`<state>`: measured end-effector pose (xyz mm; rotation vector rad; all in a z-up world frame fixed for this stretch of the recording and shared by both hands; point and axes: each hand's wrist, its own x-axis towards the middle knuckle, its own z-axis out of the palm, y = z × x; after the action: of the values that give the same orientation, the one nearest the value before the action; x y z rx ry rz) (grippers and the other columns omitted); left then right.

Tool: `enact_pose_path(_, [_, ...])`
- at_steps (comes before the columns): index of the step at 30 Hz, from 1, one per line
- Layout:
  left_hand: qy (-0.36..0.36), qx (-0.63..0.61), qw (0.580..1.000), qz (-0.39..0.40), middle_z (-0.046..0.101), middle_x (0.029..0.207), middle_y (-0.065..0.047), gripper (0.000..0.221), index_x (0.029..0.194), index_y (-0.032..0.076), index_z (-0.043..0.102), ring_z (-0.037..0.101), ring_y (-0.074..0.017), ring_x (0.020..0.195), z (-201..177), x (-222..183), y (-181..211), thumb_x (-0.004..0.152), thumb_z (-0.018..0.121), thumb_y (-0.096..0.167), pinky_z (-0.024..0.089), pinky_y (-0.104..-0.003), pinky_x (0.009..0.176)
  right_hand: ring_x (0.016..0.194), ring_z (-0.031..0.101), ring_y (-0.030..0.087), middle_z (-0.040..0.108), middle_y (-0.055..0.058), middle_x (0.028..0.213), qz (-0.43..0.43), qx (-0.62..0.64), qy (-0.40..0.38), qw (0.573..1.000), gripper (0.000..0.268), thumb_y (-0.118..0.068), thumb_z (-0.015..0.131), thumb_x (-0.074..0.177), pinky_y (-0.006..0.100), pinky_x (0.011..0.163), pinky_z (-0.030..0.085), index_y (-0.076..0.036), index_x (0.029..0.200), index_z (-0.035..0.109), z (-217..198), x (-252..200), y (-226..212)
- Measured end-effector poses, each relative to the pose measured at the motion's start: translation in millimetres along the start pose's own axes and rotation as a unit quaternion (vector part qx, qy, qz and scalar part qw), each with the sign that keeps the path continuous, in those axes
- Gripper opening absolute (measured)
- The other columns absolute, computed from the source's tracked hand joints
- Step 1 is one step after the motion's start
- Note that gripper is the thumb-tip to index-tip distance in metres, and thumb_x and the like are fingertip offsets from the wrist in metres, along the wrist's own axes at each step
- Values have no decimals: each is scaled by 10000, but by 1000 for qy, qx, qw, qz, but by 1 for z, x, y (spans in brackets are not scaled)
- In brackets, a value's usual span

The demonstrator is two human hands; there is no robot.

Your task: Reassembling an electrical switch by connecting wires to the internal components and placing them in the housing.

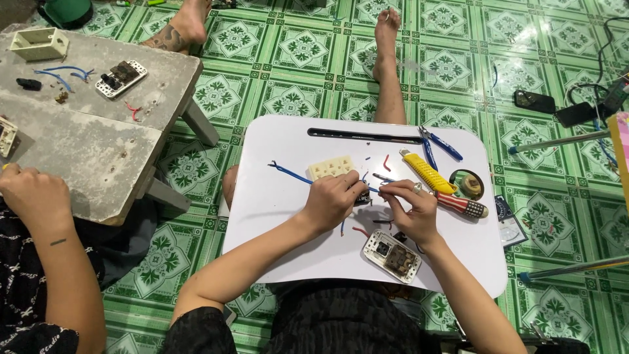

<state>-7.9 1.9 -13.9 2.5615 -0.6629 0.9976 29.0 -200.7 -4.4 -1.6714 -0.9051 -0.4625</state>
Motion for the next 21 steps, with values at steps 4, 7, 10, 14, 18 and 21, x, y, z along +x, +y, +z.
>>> enact_pose_path(4, [32, 17, 999, 14, 507, 779, 45, 74, 855, 143, 679, 595, -124, 561, -1, 3, 1, 918, 698, 109, 484, -244, 526, 655, 701, 255, 750, 153, 806, -6, -7, -2, 1000, 135, 106, 759, 836, 376, 635, 584, 19, 932, 799, -1, 1, 4])
enact_pose_path(7, [51, 16, 998, 36, 509, 773, 50, 90, 881, 167, 691, 595, -140, 568, 5, -1, 0, 957, 665, 127, 476, -251, 536, 654, 701, 273, 754, 153, 818, -5, -26, 17, 1000, 131, 110, 759, 840, 394, 626, 580, 23, 931, 795, -2, -3, 7])
enact_pose_path(10, [73, 17, 996, 38, 562, 778, 22, 91, 934, 191, 743, 608, -169, 565, 7, -1, -4, 971, 670, 150, 515, -277, 570, 653, 700, 311, 742, 165, 812, -34, -45, 33, 998, 177, 149, 699, 850, 408, 655, 584, 50, 970, 783, -13, -12, 26])
enact_pose_path(14, [86, 13, 996, 16, 550, 765, 30, 74, 949, 197, 746, 582, -189, 529, 0, -1, -4, 948, 686, 153, 518, -300, 550, 757, 673, 341, 710, 131, 857, -59, -212, 87, 972, 318, 173, 625, 813, 431, 715, 562, -13, 1012, 788, -40, -17, 54])
enact_pose_path(18, [63, -22, 998, -19, 570, 797, 49, 32, 953, 178, 740, 606, -168, 526, -11, 6, -4, 961, 724, 151, 527, -288, 546, 895, 611, 357, 642, 152, 883, 27, -324, 78, 943, 277, 157, 637, 802, 453, 803, 531, 6, 1004, 752, -70, -4, 55])
enact_pose_path(21, [48, -65, 996, -41, 564, 792, 33, 24, 946, 143, 736, 616, -164, 529, -15, 10, -5, 970, 736, 144, 523, -272, 544, 962, 570, 314, 615, 152, 907, 178, -380, 49, 906, 197, 124, 693, 861, 418, 854, 500, 15, 1012, 758, -70, 0, 40])
